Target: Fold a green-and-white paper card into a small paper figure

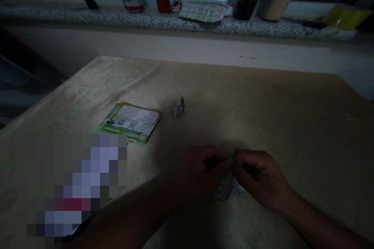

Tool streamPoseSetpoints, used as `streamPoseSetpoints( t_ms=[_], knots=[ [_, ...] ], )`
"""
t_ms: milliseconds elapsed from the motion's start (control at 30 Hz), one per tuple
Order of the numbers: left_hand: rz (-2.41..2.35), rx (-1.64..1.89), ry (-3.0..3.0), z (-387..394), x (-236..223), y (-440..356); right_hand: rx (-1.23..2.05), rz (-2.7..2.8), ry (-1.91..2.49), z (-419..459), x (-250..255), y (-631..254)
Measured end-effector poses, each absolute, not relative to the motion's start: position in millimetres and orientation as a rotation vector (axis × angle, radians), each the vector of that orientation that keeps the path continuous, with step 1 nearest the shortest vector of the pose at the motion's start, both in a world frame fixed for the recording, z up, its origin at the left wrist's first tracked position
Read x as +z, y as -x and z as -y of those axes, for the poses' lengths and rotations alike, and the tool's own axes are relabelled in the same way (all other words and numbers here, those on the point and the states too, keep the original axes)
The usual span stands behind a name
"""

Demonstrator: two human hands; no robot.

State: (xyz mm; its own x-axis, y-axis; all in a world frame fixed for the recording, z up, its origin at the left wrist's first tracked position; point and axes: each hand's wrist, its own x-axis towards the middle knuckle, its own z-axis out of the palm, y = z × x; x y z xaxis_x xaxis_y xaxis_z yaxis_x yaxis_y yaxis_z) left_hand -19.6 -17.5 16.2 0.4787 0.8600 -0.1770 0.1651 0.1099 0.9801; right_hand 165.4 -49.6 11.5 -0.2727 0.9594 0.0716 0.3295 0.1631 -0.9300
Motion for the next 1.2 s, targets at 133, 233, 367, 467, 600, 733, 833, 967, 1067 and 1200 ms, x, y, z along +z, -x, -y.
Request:
streamPoseSetpoints(
  t_ms=[133, 233, 367, 467, 600, 733, 833, 967, 1067, 1200],
  knots=[
    [-0.980, 0.689, -1.394, 19.3, 14.5, 19.9, 1.183, 1.637, 1.266, 50.2, 9.4, -164.2],
    [-1.028, 0.746, -1.378, 18.9, 13.9, 21.8, 1.249, 1.560, 1.230, 48.7, 11.6, -166.6],
    [-1.118, 0.893, -1.242, 14.4, 14.5, 23.5, 1.222, 1.467, 1.202, 46.4, 15.4, -168.8],
    [-1.096, 0.988, -1.104, 10.0, 14.9, 23.5, 1.209, 1.398, 1.195, 45.2, 15.6, -167.7],
    [-0.898, 1.036, -1.014, 8.1, 11.3, 24.1, 1.254, 1.313, 1.180, 42.1, 12.1, -168.4],
    [-0.705, 0.986, -1.001, 9.6, 6.0, 26.1, 1.335, 1.226, 1.134, 38.4, 7.1, -172.1],
    [-0.693, 0.915, -1.002, 10.5, 5.8, 26.7, 1.368, 1.220, 1.141, 38.2, 7.1, -171.7],
    [-0.720, 0.872, -1.001, 10.9, 7.3, 26.2, 1.366, 1.255, 1.106, 42.0, 10.7, -166.6],
    [-0.746, 0.877, -1.037, 10.7, 6.7, 26.0, 1.393, 1.289, 1.078, 45.8, 10.7, -163.7],
    [-0.739, 0.891, -1.094, 10.0, 5.1, 26.3, 1.384, 1.330, 1.102, 48.3, 7.3, -164.2]
  ],
)
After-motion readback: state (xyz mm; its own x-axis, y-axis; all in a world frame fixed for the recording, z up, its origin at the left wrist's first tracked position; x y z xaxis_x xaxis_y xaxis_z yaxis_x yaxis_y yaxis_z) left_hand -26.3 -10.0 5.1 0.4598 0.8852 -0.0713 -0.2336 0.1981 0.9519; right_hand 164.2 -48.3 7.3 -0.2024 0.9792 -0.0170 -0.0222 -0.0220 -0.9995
